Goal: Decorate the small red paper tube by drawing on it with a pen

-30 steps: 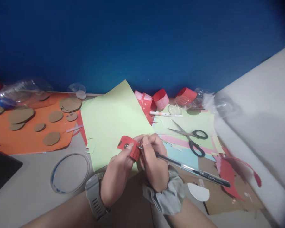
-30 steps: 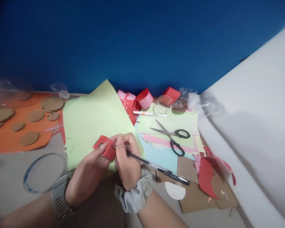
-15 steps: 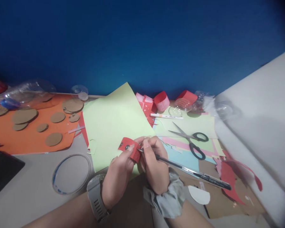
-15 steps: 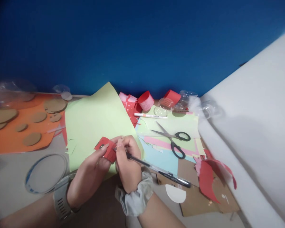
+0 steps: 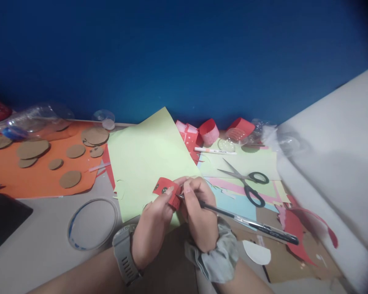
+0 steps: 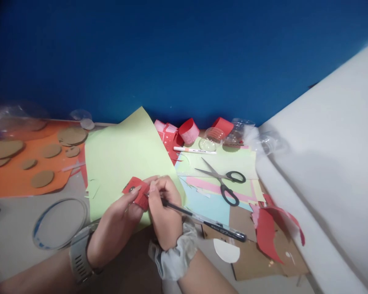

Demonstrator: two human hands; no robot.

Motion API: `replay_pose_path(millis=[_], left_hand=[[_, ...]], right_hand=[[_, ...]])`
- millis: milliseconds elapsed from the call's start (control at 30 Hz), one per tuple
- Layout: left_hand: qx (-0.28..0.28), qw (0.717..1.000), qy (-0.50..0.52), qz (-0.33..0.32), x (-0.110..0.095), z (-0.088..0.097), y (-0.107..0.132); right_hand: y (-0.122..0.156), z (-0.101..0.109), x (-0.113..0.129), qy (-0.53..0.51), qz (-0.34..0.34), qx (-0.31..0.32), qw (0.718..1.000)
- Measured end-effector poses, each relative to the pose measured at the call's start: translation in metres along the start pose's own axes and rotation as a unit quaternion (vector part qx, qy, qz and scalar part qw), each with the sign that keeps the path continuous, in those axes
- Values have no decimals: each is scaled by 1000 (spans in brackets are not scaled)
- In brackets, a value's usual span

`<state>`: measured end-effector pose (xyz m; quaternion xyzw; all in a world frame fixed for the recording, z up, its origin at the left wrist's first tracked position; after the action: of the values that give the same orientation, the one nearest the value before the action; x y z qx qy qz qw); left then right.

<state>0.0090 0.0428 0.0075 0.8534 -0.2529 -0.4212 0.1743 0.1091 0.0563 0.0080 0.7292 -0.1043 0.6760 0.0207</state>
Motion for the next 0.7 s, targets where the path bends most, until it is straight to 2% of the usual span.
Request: replay_pose_path(millis=[167, 333, 500, 700], left_hand=[[2, 1000, 12, 6, -2, -6, -2], [18, 999, 36, 12, -6, -12, -1], [30, 995, 90, 36, -4, -14, -4], [-6, 994, 95, 49, 0, -10, -2]], right_hand=[[0, -1, 2, 1, 29, 28, 999], [9, 4, -9, -27, -26, -23, 999], [12, 3, -9, 10, -28, -32, 999], [8, 3, -4, 55, 0, -28, 998]])
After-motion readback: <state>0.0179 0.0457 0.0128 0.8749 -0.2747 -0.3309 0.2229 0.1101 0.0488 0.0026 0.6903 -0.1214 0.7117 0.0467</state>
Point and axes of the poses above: each hand's wrist, its own y-axis away from the middle knuckle, its own z-axis out of the back of the hand, x = y × z, the point moved 4 cm from there along -y, towards the middle knuckle, and after that the axes turned 5 degrees about z, right-handed, at the moved point
